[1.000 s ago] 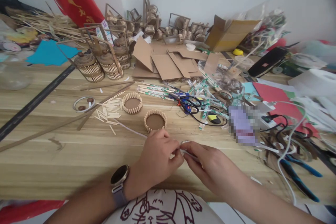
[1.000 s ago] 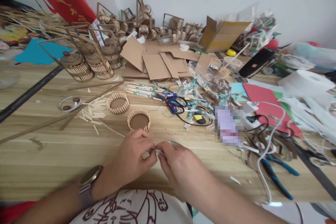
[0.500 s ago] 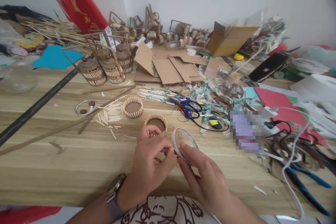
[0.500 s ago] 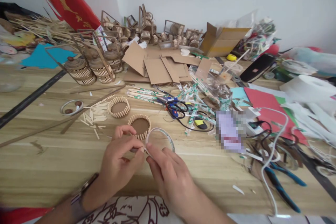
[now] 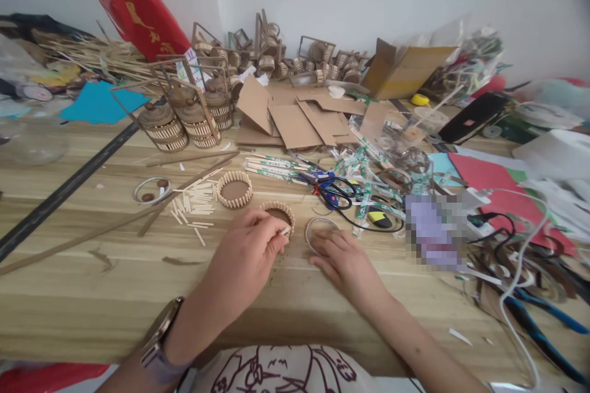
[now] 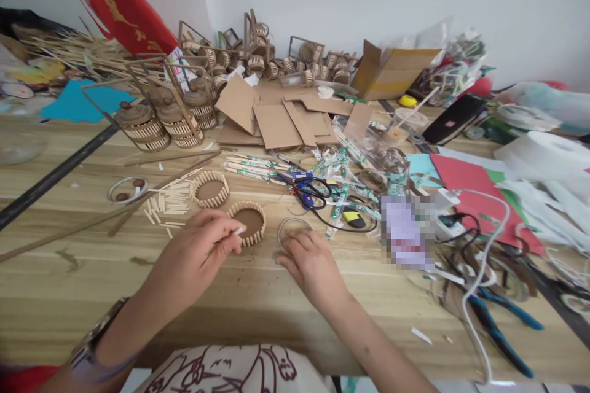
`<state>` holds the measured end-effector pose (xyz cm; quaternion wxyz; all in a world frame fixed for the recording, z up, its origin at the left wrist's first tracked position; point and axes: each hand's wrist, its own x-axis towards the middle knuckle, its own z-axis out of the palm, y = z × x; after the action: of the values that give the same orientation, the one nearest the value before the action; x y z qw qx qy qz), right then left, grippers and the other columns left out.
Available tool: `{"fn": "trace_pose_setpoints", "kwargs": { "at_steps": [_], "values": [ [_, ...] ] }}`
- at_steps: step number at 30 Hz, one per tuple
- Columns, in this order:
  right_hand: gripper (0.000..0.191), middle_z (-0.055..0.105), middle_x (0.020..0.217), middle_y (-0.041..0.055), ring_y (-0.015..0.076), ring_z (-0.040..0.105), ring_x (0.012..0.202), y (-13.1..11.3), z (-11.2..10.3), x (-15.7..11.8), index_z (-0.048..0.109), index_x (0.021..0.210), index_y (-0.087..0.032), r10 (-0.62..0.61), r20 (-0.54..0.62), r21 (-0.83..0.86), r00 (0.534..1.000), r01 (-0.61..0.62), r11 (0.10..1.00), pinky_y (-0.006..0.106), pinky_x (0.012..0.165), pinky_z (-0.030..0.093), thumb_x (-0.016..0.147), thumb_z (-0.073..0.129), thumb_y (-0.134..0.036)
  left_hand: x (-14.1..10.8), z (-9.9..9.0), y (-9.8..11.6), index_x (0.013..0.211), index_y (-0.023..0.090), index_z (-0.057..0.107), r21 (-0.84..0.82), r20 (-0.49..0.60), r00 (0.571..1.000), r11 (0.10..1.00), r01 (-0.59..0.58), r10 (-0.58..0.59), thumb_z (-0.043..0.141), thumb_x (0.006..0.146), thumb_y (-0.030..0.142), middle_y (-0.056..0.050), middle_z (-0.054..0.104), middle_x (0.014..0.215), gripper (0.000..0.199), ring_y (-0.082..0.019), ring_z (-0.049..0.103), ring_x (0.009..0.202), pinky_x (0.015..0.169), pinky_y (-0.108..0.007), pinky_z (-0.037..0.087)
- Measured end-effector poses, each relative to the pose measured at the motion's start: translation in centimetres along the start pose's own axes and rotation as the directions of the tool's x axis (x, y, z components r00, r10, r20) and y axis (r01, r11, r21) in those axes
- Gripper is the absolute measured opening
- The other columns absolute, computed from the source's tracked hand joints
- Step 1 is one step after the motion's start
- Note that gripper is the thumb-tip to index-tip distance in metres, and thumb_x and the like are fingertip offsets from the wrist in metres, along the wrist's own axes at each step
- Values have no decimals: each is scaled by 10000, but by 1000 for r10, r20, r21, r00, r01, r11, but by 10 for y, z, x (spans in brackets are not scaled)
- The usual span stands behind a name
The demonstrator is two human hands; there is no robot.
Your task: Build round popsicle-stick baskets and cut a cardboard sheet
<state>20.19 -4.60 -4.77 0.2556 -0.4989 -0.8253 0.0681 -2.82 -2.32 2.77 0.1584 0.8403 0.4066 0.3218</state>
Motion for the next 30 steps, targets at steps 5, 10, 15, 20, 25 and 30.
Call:
{"fn": "trace_pose_setpoints", "kwargs": {
  "at_steps": [5,10,15,20,25,30],
  "values": [
    [172,734,917,69,204,679,870,-31,-23,17,667,962,-204,195,30,391,980,-191,900,328,771,531,963,536,-315,-2,1,2,931,199,536,9,129,988,996,86,-86,506,908,90,-16,679,843,116,-197,641,833,702,-307,506],
    [150,719,851,30,166,656,795,-51,-30,35,668,916,-206,230,206,669,951,-309,676,287,729,513,891,611,-342,-6,4,1,1170,201,481,-3,165,986,1000,-9,10,558,904,92,-19,706,900,298,-212,672,863,767,-349,506],
    [71,630,714,-25,120,572,671,-52,-33,38,615,746,-202,128,278,694,952,-291,659,238,640,460,806,619,-166,-7,1,-2,1174,191,479,9,289,949,990,-137,129,612,895,100,-25,686,925,322,-213,658,879,850,-387,487],
    [162,574,670,-43,112,518,639,-51,-31,30,548,673,-210,74,234,669,969,-216,711,230,616,424,726,589,-63,-10,-9,11,1256,158,491,150,167,954,950,-273,248,598,924,122,-36,686,911,351,-231,615,954,932,-435,449],
    [221,531,660,-30,125,481,617,-43,-17,23,541,672,-217,356,58,864,933,-225,450,243,568,397,814,683,-310,-18,-13,26,1195,176,577,155,-244,938,965,-211,245,592,927,112,-75,633,1126,276,-202,556,1138,1007,-333,439],
    [308,548,662,-22,121,466,616,-41,-3,21,612,706,-204,439,163,912,884,-305,276,247,578,385,767,760,-467,-14,19,10,1288,254,581,-392,-119,989,919,34,-87,579,943,180,-39,677,1153,353,-141,668,978,866,-247,553]
  ]
}}
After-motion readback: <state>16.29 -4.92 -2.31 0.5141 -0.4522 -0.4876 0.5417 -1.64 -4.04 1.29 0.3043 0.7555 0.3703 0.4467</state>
